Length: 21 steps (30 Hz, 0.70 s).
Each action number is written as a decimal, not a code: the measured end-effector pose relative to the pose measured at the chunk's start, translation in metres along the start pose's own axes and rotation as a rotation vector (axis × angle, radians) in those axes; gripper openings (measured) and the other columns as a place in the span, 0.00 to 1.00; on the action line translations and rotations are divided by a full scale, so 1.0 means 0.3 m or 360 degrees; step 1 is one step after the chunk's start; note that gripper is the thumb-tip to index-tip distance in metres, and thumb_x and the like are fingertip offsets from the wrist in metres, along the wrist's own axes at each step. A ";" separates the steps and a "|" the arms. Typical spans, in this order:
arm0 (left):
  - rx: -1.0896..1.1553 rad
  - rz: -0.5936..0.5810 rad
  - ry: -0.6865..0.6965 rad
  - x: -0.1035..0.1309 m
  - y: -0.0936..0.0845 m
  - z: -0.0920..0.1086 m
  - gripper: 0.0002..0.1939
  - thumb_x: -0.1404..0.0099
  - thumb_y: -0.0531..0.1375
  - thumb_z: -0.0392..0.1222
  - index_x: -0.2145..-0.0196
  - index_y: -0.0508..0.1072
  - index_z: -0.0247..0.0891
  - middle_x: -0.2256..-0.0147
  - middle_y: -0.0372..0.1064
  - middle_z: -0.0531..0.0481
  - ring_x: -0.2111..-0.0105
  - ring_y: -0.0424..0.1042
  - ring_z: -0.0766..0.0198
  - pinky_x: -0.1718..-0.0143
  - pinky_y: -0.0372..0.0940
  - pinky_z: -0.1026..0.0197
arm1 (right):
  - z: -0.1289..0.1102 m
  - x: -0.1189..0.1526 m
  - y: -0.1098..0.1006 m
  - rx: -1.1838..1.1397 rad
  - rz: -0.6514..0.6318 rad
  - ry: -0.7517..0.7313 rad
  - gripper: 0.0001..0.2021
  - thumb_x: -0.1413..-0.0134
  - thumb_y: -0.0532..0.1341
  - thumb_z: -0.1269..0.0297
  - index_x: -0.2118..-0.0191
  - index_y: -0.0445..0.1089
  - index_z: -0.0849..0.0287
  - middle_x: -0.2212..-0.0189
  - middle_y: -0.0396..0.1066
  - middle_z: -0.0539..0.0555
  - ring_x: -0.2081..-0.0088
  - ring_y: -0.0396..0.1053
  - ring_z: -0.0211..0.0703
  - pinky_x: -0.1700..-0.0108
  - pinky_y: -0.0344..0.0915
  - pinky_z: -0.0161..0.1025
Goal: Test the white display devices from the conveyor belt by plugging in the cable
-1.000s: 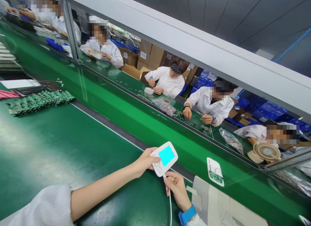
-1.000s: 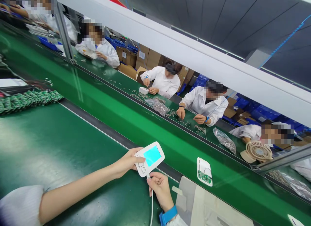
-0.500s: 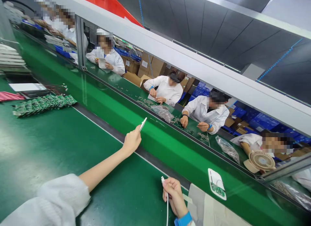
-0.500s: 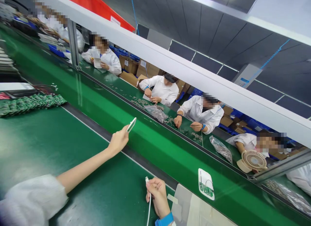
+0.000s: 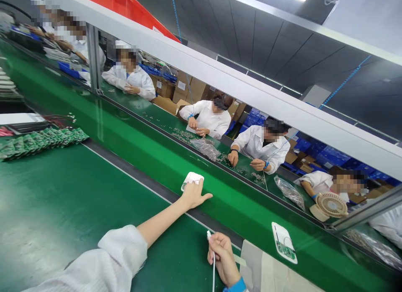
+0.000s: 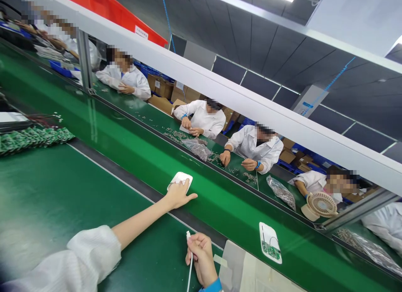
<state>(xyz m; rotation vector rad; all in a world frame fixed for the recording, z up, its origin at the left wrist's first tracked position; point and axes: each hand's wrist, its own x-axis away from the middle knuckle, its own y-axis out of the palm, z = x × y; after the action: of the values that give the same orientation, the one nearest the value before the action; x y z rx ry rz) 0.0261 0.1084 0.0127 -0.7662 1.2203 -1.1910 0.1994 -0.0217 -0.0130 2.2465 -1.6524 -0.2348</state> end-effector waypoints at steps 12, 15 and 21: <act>0.0510 0.0026 0.0881 0.289 -0.008 0.137 0.13 0.40 0.48 0.34 0.58 0.66 0.37 0.52 0.64 0.42 0.46 0.56 0.52 0.43 0.40 0.43 | -0.007 -0.001 -0.047 -0.0687 0.0163 0.0057 0.06 0.60 0.66 0.68 0.75 0.68 0.62 0.84 0.53 0.43 0.85 0.44 0.26 0.84 0.46 0.27; 0.0485 -0.0141 0.1159 0.367 -0.040 0.154 0.24 0.39 0.51 0.44 0.46 0.57 0.38 0.42 0.49 0.39 0.41 0.44 0.48 0.43 0.41 0.41 | -0.005 0.002 -0.054 -0.0783 0.0042 0.0063 0.06 0.56 0.63 0.68 0.77 0.67 0.61 0.86 0.50 0.42 0.86 0.40 0.26 0.86 0.45 0.26; 0.0502 -0.0256 0.1155 0.386 -0.063 0.147 0.31 0.40 0.50 0.47 0.41 0.47 0.39 0.39 0.41 0.41 0.40 0.37 0.50 0.42 0.38 0.42 | -0.007 0.007 -0.065 -0.0811 0.0030 0.0088 0.05 0.55 0.62 0.68 0.76 0.66 0.61 0.88 0.48 0.41 0.87 0.39 0.27 0.87 0.45 0.25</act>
<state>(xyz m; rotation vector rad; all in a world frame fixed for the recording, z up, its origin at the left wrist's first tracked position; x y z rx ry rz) 0.0546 -0.0137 0.0074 -0.1850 1.5080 -1.8326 0.2179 -0.0181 -0.0181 1.8350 -1.3897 -0.5193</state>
